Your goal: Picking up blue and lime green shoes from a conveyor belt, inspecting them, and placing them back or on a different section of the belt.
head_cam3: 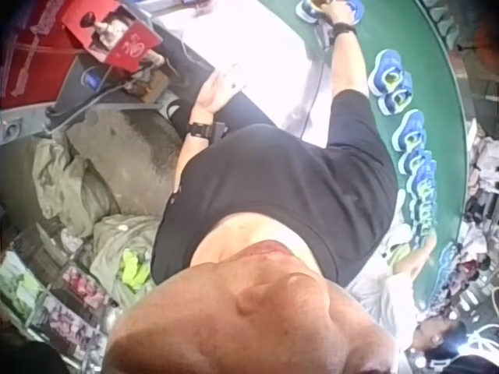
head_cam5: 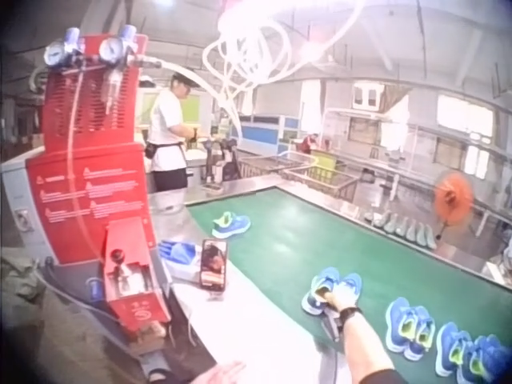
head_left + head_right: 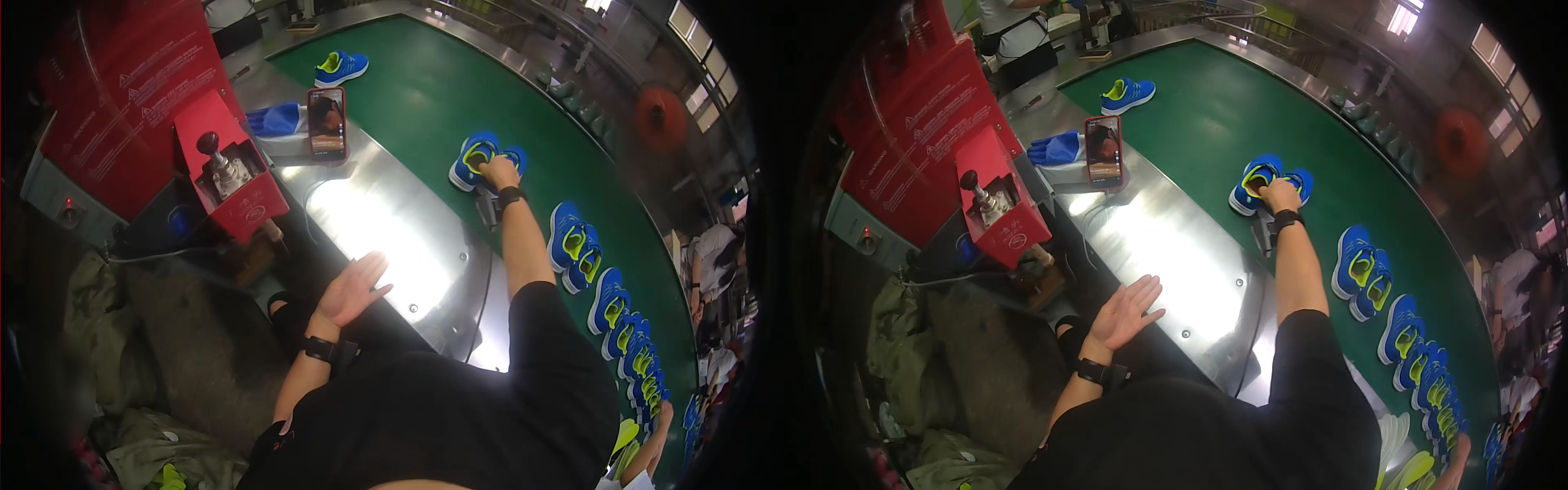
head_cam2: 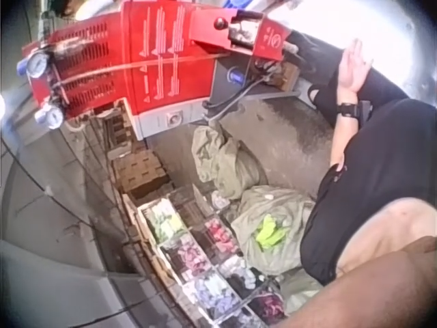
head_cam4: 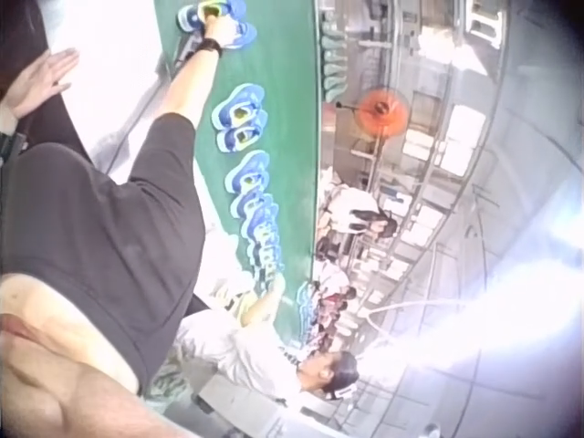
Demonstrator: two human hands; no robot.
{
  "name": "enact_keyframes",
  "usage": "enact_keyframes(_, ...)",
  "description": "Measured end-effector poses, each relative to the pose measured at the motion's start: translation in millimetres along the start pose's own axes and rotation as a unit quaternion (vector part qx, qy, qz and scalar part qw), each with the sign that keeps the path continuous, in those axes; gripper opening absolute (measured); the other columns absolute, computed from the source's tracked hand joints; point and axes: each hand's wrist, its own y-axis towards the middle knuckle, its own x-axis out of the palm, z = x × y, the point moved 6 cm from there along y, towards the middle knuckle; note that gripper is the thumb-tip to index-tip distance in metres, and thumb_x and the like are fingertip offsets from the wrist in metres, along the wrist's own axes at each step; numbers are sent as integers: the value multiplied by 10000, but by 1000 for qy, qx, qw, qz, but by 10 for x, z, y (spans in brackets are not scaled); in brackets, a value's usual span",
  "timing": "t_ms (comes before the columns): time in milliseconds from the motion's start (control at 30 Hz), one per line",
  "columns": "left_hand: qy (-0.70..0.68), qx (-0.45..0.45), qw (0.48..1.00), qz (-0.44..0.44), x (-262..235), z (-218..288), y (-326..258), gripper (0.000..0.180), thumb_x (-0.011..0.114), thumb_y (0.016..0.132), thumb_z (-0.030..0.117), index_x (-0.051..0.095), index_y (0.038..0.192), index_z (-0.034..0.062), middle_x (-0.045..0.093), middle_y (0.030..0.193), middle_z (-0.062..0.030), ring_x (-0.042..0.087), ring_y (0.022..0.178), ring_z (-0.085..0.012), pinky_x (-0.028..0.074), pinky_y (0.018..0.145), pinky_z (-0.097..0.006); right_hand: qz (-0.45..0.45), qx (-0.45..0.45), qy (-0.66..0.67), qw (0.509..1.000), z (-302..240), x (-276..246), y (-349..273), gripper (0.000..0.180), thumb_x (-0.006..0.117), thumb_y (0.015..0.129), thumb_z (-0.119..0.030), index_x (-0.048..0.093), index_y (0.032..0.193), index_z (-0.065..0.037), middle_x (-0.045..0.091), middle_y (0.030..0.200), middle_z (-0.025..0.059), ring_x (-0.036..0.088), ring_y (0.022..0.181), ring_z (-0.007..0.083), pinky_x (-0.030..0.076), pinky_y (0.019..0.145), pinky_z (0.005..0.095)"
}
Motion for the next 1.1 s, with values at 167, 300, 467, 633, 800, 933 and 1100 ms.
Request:
enact_keyframes(167,-7,4,1000,3,-21,42,-9,664,350,1036,405,132,1525,12,97,1610,-149,96,1494,-257,197,1169,-525,-102,-169,-44,979,277,-73,-158,464,654,771,-401,703,938,28,688,901,240,677,865,364,521,752,426)
enact_keyframes(300,-22,-4,1000,-12,2,55,-9,662,347,1037,399,124,1527,14,95,1611,-146,95,1494,-260,200,1167,-524,-127,-176,-2,976,724,-154,-658,481,676,729,-437,695,835,32,670,762,227,671,721,332,504,663,415)
enact_keyframes(467,-15,1,998,-58,35,81,54,651,349,1036,394,147,1523,12,99,1611,-143,98,1493,-265,209,1162,-524,-10,-111,-14,994,739,-160,-591,388,673,715,-379,719,819,-8,679,778,224,679,773,371,535,725,435)
enact_keyframes(633,-34,11,999,-23,12,98,0,661,354,1031,424,177,1516,12,123,1605,-147,115,1489,-264,240,1138,-568,18,-167,150,974,306,-571,-805,316,681,755,-302,678,819,7,652,726,162,630,658,250,479,641,359)
enact_keyframes(800,-212,-25,933,-291,555,289,-172,734,329,999,557,218,1511,44,276,1550,-173,289,1427,-308,294,1113,-586,16,-595,95,798,-1111,-1248,-1923,206,675,696,-77,682,900,-48,599,1080,111,534,1062,311,447,922,400)
enact_keyframes(933,-262,10,959,-112,501,323,-252,836,455,906,666,307,1481,76,470,1410,-162,483,1288,-277,427,1065,-416,-102,-771,55,626,-2014,-1082,-2851,213,698,684,-90,709,897,-90,601,1214,50,527,1164,280,434,983,409)
enact_keyframes(1100,-218,130,966,-48,258,258,-941,801,564,876,622,399,1418,56,575,1287,-156,613,1120,-262,516,961,-415,3,-752,23,658,-2215,-967,-3433,250,747,684,-195,711,925,-139,591,1206,45,565,1113,248,492,908,360)
